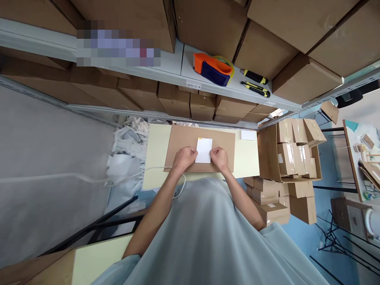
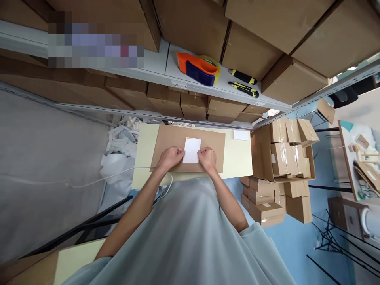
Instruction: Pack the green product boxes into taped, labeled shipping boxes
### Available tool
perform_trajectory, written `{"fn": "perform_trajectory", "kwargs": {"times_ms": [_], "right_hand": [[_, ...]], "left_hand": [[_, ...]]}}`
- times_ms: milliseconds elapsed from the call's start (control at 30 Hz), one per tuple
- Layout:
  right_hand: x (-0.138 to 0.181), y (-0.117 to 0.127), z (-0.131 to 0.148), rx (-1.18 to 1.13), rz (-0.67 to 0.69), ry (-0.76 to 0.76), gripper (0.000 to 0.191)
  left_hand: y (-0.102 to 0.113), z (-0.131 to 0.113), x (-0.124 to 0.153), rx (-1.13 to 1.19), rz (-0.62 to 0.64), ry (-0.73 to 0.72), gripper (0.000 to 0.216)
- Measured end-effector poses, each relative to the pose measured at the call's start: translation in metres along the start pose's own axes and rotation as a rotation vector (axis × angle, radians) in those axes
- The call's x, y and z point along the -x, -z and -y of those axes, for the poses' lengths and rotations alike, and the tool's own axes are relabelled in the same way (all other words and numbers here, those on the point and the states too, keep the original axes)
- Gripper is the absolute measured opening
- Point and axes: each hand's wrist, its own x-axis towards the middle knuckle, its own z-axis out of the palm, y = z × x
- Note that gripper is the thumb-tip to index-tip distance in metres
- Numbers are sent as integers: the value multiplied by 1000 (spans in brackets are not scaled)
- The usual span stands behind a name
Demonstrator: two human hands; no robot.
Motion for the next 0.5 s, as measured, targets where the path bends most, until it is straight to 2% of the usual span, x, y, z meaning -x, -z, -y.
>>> {"fn": "perform_trajectory", "kwargs": {"times_ms": [500], "right_hand": [[-12, -4, -1, 152, 66, 13, 27]], "left_hand": [[-4, -12, -17, -142, 8, 87, 27]]}}
